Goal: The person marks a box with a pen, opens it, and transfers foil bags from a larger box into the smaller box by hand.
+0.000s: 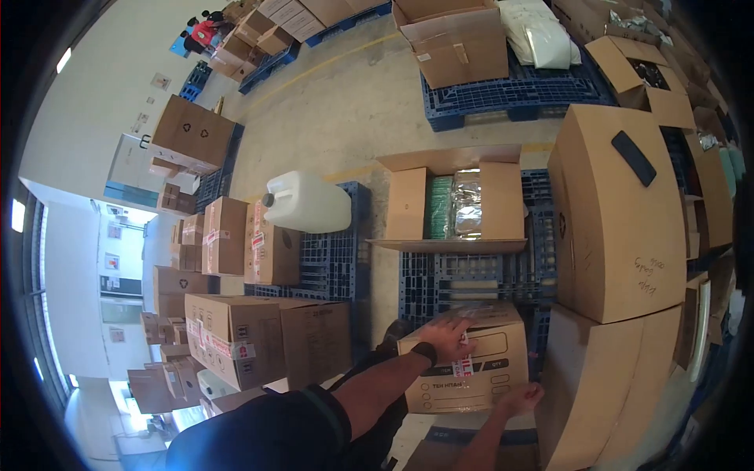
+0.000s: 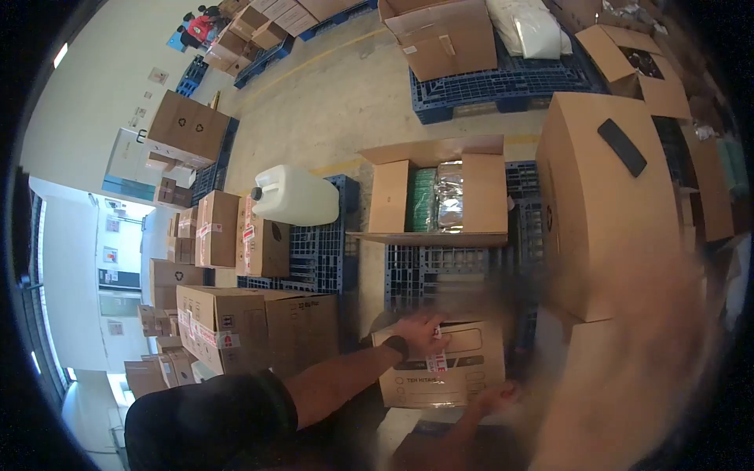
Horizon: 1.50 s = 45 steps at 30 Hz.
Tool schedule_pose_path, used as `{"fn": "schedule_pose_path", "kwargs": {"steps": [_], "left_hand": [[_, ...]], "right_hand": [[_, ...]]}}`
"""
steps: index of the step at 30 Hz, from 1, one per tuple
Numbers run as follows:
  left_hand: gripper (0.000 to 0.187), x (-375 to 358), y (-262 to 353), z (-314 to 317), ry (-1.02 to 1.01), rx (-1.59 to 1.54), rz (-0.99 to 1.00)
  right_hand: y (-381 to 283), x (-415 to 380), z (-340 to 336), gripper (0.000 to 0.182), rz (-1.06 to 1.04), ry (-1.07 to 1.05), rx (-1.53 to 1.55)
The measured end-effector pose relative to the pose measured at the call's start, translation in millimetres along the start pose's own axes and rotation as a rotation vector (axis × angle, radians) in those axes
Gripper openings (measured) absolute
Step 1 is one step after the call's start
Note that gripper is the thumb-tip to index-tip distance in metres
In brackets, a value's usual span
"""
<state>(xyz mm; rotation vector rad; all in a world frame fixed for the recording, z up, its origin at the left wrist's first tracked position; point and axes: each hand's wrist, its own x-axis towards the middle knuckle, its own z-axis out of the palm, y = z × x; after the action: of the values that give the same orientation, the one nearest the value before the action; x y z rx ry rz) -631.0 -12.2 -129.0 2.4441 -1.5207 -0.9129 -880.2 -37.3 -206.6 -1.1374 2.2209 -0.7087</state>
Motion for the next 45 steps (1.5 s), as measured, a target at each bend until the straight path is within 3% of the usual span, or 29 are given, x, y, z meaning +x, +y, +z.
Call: {"fn": "schedule_pose_path", "kwargs": {"steps": [7,9,16,17,22,26,29,31,35,45], "left_hand": [[0.056,0,-2,0,0.022,0.022,0.014],[0.056,1,0,-4,-0.067,-0.002,-0.03],[0.057,1,-1,-1,-0.033,0.012,-0.014],[0.057,1,2,-2,-0.106,0.049,-0.07],[0.057,0,-4,4,-0.048,0.043,-0.019],[0.056,0,-5,3,-0.056,0.025,-0.007],[0.055,0,-4,0,-0.068,0.007,-0.02],[0.055,0,-2,-2,-0.082,-0.002,-0.026],[0.054,0,-2,-3,-0.084,-0.013,-0.019],[0.055,1,-6,3,-0.081,-0.006,-0.007]], "right_hand": [[-43,-12,-9,0.028,0.096,0.009,0.063],[-37,-12,-6,0.028,0.084,0.023,0.097],[-16,-7,0,0.029,0.074,0.009,0.159],[-15,-7,-1,0.029,0.068,0.009,0.162],[-32,-10,-6,0.027,0.126,-0.01,0.096],[-8,-4,-2,0.029,0.095,-0.072,0.093],[9,-1,7,0.035,-0.01,0.033,0.175],[-6,-4,3,0.041,-0.081,0.107,0.02],[2,0,5,0.04,-0.147,0.106,0.061],[2,-3,4,0.028,-0.03,0.044,0.139]]}}
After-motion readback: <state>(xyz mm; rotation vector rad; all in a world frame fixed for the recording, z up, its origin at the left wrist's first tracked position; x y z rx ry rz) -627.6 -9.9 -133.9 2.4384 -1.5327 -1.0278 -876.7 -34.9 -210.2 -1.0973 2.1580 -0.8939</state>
